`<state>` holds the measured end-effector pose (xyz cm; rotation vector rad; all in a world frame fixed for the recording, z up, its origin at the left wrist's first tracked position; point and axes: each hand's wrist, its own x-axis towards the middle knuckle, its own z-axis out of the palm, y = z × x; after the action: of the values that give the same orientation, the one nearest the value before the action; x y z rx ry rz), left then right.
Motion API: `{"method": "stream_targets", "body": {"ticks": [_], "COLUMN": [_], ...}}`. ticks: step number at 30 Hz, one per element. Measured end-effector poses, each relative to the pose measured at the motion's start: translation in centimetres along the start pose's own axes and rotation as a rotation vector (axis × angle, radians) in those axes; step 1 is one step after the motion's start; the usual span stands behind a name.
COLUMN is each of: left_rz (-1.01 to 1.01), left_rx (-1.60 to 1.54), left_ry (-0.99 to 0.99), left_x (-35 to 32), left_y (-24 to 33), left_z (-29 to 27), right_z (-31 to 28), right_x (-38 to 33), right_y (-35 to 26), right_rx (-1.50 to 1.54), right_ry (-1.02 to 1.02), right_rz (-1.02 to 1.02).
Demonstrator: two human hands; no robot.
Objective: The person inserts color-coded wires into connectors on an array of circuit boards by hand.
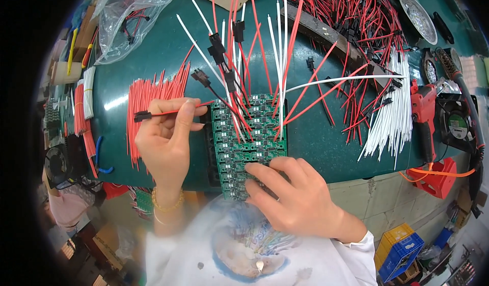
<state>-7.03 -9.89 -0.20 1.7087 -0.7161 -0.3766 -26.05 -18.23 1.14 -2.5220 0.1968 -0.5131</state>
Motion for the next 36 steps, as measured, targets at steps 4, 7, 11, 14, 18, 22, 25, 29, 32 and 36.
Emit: {"method": "stream_targets", "body": {"ticks": [4, 7, 11, 14, 18, 22, 25, 29, 32, 36], "left_rz": [0.024, 0.116, 0.178, 0.053, -0.052, -0.059, -0.113, -0.09, -0.118, 0.029], "left_rx": [0.021, 0.175, 0.307, 0.3, 0.303, 0.183, 0.14, 0.114, 0.132, 0.197], "left_ry": [0.02, 0.004, -0.055, -0.14, -0.251, -0.261, -0.249, -0.246, -0.235, -0.23], "left_x": [0.1, 0.4, 2.2, 3.2, 3.2, 2.9, 2.6, 2.4, 2.6, 2.5], "left_y": [0.0, 0.1, 1.2, 1.6, 1.5, 0.7, 0.9, 1.0, 1.3, 0.9], "left_z": [0.2, 0.0, 0.3, 0.2, 0.1, -0.1, -0.3, -0.5, 0.0, 0.0], "right_z": [0.1, 0.1, 0.0, 0.0, -0.7, -2.4, -2.6, -1.5, -1.2, -1.9], "right_x": [-0.1, -0.1, -0.1, -0.1, -0.5, -1.2, -0.5, 0.9, 1.5, 0.9], "right_y": [0.0, 0.0, 0.0, 0.1, 0.5, 2.8, 4.2, 5.6, 6.1, 4.7], "right_rx": [-0.001, 0.008, 0.003, -0.005, 0.049, -0.174, -0.332, -0.481, -0.562, -0.38], "right_ry": [0.016, 0.016, 0.012, 0.024, 0.108, 0.406, 0.405, 0.302, 0.261, 0.228], "right_rz": [-0.001, 0.001, 0.0, -0.005, 0.028, 0.285, 0.45, 0.448, 0.464, 0.67]}}
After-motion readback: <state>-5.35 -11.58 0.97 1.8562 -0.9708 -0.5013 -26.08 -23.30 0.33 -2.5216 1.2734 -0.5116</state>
